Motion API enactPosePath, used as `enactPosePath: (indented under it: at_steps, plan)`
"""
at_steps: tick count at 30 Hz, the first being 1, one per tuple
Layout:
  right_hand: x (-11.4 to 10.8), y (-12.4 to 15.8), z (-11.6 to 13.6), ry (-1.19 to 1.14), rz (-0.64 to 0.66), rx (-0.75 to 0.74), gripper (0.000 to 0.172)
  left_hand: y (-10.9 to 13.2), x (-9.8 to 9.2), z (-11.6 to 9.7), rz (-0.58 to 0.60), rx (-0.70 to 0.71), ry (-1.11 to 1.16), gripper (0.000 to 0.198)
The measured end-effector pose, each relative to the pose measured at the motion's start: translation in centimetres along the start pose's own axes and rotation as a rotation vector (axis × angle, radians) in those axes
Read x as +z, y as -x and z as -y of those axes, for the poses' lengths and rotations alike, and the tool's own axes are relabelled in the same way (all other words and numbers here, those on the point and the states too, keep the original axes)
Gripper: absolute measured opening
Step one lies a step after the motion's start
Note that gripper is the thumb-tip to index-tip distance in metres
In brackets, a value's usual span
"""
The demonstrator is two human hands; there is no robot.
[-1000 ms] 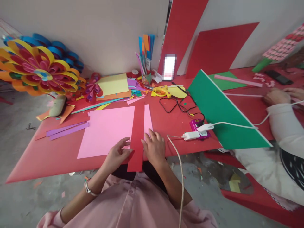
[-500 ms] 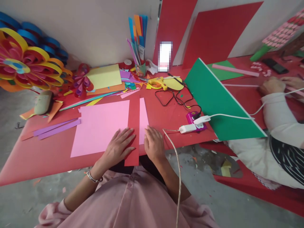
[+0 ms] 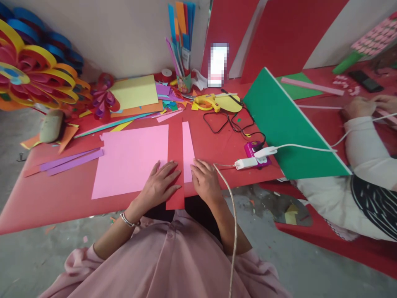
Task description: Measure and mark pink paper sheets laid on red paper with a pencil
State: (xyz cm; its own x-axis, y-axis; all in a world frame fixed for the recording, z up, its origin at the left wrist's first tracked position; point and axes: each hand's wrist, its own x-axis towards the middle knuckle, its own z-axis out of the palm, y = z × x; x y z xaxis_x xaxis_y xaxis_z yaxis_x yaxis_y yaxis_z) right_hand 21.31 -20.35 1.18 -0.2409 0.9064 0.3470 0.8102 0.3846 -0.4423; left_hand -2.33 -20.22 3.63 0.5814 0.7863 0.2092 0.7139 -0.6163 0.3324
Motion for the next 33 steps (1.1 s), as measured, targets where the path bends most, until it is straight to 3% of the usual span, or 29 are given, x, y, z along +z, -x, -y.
enactPosePath:
  at_steps: [7, 13, 21, 33]
  plan:
    - [0.5, 0.3, -0.5, -0.049, 0.034, 0.027, 0.039, 0.1, -0.6, 0.9, 0.004, -0.007, 0.089, 0.047]
    - [0.4, 0.2, -0.9, -0.068, 0.035, 0.018, 0.040, -0.2, -0.7, 1.4, 0.102, 0.064, 0.072, 0.055]
    - [0.1, 0.2, -0.6, -0.069, 0.039, 0.027, 0.040, -0.9, 0.2, 0.5, 0.067, 0.047, 0.061, 0.059]
    - [0.2, -3.0, -1.9, 0.040, 0.067, 0.018, 0.039, -0.7, 0.4, 0.6, 0.010, 0.078, 0.021, 0.059]
